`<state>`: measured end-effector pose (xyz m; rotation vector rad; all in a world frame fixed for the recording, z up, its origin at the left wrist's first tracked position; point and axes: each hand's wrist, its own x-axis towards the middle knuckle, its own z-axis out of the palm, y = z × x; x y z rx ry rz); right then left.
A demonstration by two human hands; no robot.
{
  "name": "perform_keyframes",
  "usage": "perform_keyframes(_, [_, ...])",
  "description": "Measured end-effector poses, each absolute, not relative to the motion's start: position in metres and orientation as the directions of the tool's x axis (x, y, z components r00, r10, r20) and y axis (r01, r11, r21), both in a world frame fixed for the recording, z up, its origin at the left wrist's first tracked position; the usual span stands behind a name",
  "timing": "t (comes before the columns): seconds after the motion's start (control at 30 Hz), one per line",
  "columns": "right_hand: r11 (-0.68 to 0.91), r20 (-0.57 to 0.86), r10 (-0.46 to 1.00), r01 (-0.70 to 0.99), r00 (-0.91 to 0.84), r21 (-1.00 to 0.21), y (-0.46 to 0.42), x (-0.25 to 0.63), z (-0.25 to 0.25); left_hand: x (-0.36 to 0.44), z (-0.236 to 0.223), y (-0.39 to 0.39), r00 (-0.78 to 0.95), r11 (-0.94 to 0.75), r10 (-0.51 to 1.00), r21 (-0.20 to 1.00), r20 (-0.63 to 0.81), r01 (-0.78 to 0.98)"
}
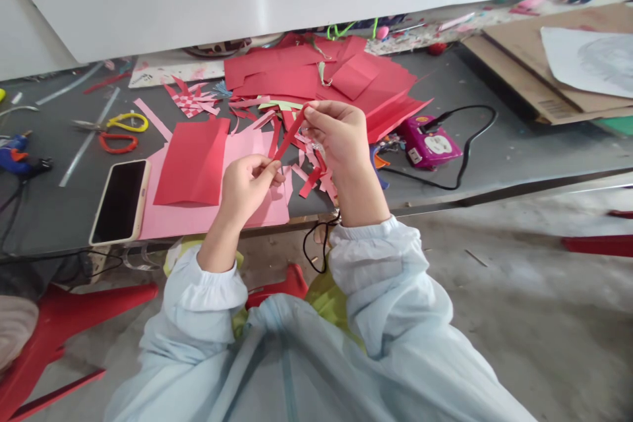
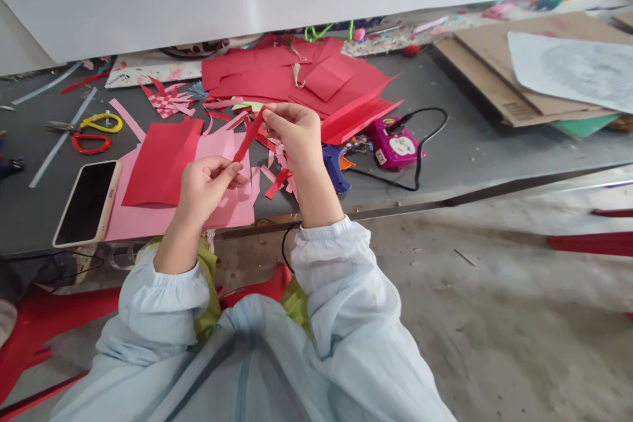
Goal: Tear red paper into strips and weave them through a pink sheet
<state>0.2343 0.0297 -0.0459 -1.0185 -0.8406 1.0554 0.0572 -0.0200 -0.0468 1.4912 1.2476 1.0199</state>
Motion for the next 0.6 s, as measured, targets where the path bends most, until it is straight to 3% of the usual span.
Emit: perform_keyframes(0.6, [0.191,0.113,0.947,-0.245,0.300,-0.951,0.0314,0.2280,-0.0510,0.0505,-0.0443,-0.0155,0.198,0.067,0.977,0.996,-0.077,0.061])
